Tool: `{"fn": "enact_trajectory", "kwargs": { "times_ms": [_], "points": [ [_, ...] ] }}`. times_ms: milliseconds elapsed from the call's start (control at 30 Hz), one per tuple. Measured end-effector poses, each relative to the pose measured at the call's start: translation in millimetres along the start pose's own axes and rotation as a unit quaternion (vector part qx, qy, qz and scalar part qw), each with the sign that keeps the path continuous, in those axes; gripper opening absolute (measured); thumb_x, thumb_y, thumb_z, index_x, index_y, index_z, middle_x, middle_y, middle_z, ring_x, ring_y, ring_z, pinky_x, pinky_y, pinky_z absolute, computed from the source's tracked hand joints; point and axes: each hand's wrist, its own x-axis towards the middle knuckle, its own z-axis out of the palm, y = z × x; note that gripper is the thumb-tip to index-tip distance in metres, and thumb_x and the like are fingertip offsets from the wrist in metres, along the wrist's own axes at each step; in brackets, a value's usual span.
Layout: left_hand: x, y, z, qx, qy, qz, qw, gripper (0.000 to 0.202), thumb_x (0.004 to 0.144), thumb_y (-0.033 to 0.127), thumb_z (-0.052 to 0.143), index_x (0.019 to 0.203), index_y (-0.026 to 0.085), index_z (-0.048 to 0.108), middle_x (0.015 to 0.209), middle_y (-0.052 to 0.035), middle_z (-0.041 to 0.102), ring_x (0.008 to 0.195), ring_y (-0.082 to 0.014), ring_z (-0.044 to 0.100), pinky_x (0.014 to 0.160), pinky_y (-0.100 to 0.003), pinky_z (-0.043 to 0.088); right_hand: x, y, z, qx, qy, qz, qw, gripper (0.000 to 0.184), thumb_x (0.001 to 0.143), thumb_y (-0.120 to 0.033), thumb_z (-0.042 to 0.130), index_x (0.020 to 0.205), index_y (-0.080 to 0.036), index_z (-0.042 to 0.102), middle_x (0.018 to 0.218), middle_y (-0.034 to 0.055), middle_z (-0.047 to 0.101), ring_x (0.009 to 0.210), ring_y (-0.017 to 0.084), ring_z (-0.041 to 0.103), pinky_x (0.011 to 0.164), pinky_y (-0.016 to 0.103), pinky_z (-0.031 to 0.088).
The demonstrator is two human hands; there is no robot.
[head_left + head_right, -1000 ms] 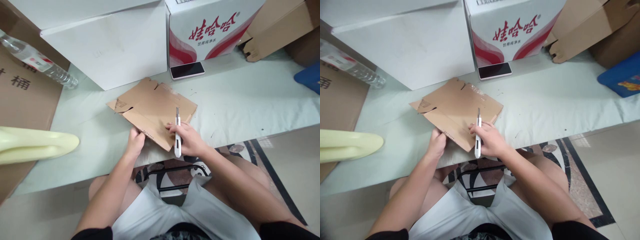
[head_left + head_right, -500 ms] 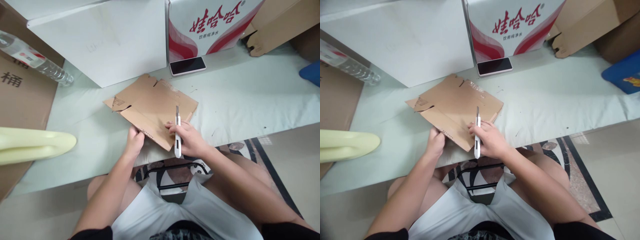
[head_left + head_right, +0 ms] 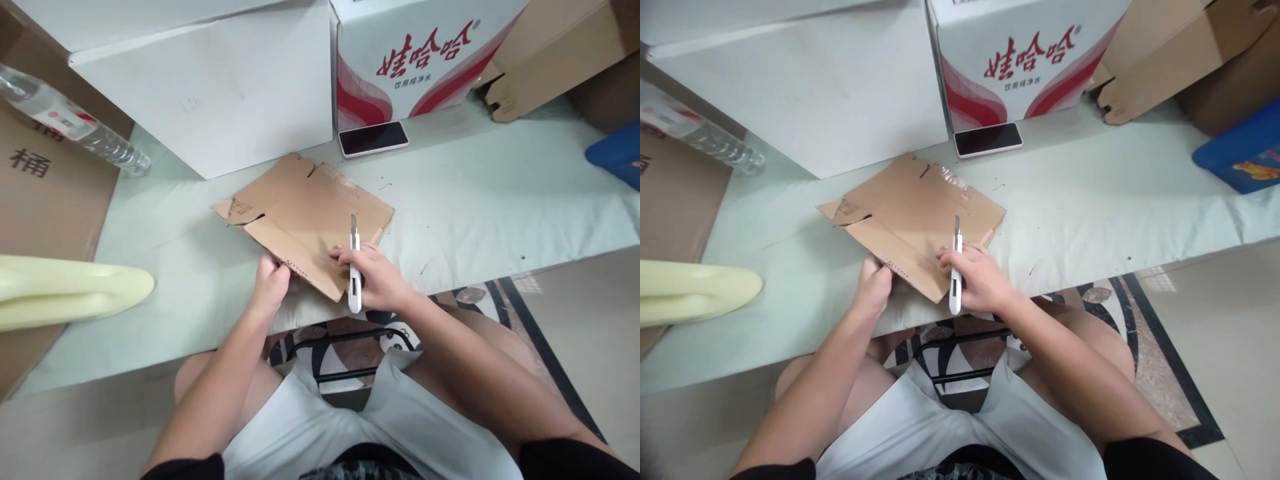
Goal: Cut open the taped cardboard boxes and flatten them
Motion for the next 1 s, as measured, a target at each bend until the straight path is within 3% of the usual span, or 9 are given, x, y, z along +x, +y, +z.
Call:
{"fn": "enact_trajectory", "kwargs": {
  "times_ms": [200, 500, 1000],
  "points": [
    [-0.1, 1.9, 1.3, -0.006, 0.005, 0.001, 1.0, 0.016, 0.065, 0.029, 0.064, 0.077, 0.019, 0.064, 0.07, -0.004, 0.066, 0.063, -0.0188, 0.059, 0.06, -0.032, 0.052, 2.3, 3.8, -0.5, 0.003, -0.002, -0.008, 1.0, 0.035, 0.07, -0.024, 0.06, 0.104, -0.027, 0.051, 0.129, 0.0122, 0.074, 0.113, 0.032, 0.072, 0.096, 0.05, 0.047],
    [-0.1, 0.8, 0.8, 0.009, 0.011, 0.014, 1.0, 0.024, 0.066, 0.03, 0.064, 0.087, 0.018, 0.067, 0.084, -0.0072, 0.072, 0.086, -0.0261, 0.069, 0.073, -0.037, 0.059, 2.8, 8.2, 0.9, 0.002, 0.017, -0.026, 1.0, 0.031, 0.074, -0.031, 0.06, 0.103, -0.027, 0.051, 0.126, 0.0113, 0.075, 0.112, 0.031, 0.072, 0.093, 0.047, 0.048],
    [-0.7, -1.5, -0.9, 0.001, -0.006, 0.011, 1.0, 0.017, 0.069, 0.028, 0.065, 0.083, 0.018, 0.067, 0.08, -0.006, 0.071, 0.082, -0.0247, 0.068, 0.072, -0.036, 0.059, 2.3, 8.6, 3.7, -0.013, 0.024, -0.021, 0.999, 0.031, 0.075, -0.04, 0.062, 0.102, -0.027, 0.052, 0.123, 0.0118, 0.075, 0.112, 0.032, 0.071, 0.095, 0.048, 0.047]
  ]
}}
